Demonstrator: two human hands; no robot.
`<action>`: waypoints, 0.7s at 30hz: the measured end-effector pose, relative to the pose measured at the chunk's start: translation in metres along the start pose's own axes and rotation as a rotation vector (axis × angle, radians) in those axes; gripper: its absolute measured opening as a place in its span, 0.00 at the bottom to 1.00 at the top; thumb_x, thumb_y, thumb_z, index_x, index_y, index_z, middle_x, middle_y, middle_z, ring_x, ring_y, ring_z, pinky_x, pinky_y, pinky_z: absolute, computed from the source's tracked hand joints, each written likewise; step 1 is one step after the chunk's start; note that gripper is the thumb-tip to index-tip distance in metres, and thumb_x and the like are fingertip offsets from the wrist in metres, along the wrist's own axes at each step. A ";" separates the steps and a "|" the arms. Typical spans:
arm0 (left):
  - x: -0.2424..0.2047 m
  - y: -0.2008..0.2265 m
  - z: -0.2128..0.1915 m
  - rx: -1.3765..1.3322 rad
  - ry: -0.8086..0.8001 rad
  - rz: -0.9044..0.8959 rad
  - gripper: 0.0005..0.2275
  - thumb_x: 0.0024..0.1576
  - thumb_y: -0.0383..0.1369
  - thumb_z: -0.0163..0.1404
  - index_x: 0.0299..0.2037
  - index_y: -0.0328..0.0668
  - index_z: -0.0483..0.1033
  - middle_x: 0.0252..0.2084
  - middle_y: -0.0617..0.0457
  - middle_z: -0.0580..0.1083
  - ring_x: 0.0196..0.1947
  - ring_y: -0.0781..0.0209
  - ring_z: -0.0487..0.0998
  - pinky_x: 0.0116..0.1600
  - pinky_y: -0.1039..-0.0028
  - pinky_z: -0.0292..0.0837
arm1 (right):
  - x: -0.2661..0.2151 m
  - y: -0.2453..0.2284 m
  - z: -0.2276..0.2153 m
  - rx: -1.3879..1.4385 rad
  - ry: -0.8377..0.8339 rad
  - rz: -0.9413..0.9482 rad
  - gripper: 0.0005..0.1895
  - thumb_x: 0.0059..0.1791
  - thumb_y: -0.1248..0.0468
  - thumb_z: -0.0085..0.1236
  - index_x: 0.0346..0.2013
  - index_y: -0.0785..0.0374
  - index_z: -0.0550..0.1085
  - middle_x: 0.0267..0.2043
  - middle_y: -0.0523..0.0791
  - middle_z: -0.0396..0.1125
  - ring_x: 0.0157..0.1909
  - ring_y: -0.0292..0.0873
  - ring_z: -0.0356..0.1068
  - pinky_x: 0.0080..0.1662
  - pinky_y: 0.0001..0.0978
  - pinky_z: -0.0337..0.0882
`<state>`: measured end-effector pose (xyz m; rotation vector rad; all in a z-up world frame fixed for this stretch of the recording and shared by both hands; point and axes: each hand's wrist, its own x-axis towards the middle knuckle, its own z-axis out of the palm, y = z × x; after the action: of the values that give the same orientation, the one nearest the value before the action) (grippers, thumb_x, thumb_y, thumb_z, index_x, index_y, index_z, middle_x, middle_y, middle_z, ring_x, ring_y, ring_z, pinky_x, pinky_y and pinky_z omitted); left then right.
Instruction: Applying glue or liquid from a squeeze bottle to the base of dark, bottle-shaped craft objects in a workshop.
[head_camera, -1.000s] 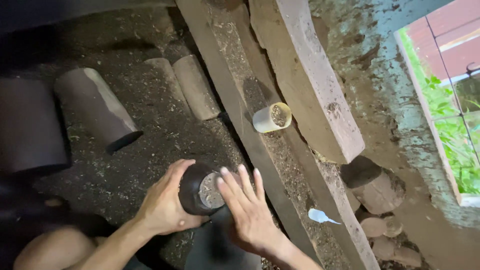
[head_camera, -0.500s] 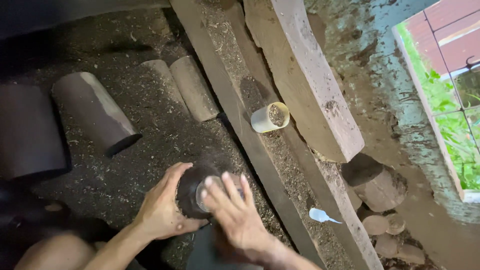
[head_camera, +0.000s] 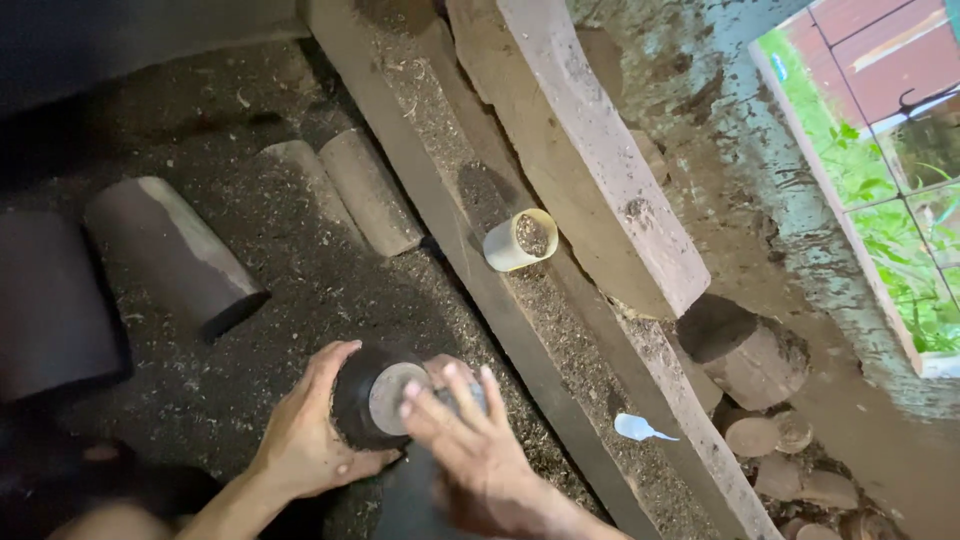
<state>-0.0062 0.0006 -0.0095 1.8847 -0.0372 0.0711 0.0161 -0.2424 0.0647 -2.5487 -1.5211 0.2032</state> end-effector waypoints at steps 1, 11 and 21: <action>0.000 0.002 -0.001 -0.004 -0.002 -0.018 0.54 0.24 0.42 0.73 0.64 0.36 0.56 0.64 0.36 0.65 0.60 0.38 0.72 0.58 0.57 0.71 | 0.001 0.005 0.001 -0.095 0.021 0.037 0.42 0.43 0.64 0.61 0.73 0.58 0.61 0.80 0.46 0.49 0.80 0.62 0.46 0.73 0.70 0.39; -0.002 -0.002 0.001 0.038 -0.006 -0.001 0.56 0.24 0.43 0.73 0.65 0.34 0.55 0.63 0.34 0.63 0.62 0.37 0.69 0.60 0.55 0.67 | 0.000 0.007 -0.006 0.092 -0.041 0.040 0.51 0.40 0.57 0.68 0.74 0.63 0.55 0.79 0.52 0.47 0.77 0.68 0.39 0.68 0.76 0.36; -0.002 0.002 -0.001 -0.023 -0.020 -0.015 0.54 0.26 0.42 0.72 0.66 0.37 0.54 0.64 0.37 0.63 0.62 0.39 0.70 0.59 0.57 0.69 | -0.020 -0.006 0.037 0.084 -0.008 0.241 0.53 0.36 0.64 0.69 0.73 0.55 0.54 0.77 0.56 0.45 0.76 0.71 0.36 0.67 0.78 0.32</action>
<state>-0.0085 0.0010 -0.0074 1.8624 -0.0372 0.0414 -0.0060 -0.2550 0.0301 -2.6609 -1.1773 0.2999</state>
